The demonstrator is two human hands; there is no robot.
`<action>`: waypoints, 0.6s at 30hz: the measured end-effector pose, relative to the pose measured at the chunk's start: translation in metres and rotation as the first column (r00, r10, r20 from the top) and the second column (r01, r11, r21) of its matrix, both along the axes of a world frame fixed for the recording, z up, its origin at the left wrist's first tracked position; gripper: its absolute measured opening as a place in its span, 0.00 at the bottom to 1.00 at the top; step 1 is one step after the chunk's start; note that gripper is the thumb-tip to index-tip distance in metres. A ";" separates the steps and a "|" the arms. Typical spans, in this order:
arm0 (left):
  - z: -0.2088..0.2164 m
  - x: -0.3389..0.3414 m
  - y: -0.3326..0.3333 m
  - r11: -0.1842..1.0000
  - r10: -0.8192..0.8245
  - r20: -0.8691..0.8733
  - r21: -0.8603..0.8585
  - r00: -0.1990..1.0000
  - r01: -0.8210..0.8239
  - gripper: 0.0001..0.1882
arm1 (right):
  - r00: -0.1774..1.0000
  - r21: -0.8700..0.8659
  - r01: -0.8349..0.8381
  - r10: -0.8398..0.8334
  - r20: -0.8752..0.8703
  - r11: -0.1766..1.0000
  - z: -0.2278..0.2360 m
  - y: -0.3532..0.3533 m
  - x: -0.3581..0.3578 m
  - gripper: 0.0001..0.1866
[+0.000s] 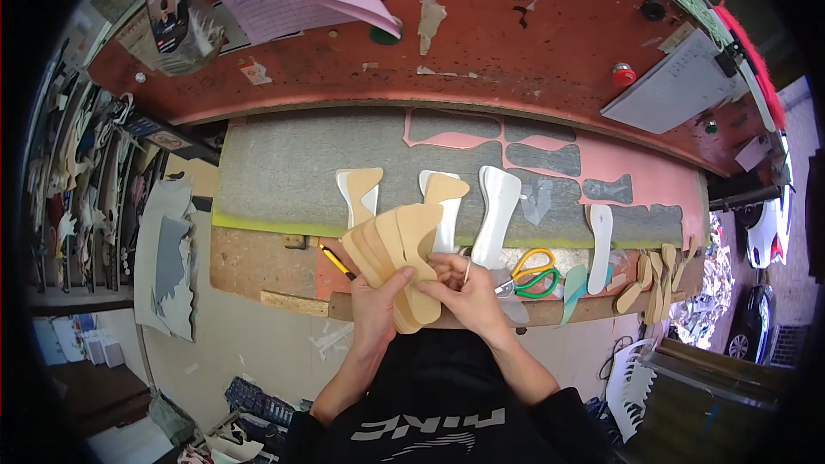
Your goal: The person assembles shoe insoles by applying adhesive tape to pink foam pieces and attaching them to white insole bases. They then mark the white insoles with a yellow pen and bundle the finished components together with a rubber band.
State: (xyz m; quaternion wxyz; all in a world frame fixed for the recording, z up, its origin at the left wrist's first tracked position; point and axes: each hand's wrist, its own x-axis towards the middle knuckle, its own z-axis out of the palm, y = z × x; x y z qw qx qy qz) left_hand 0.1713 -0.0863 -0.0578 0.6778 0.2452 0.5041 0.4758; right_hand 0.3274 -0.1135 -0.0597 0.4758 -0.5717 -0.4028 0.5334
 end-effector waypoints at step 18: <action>0.004 0.002 0.005 0.991 -0.105 0.226 -0.059 0.968 0.122 0.12 | 0.688 -0.267 -0.222 -0.043 -0.724 0.938 -0.016 -0.004 0.020 0.11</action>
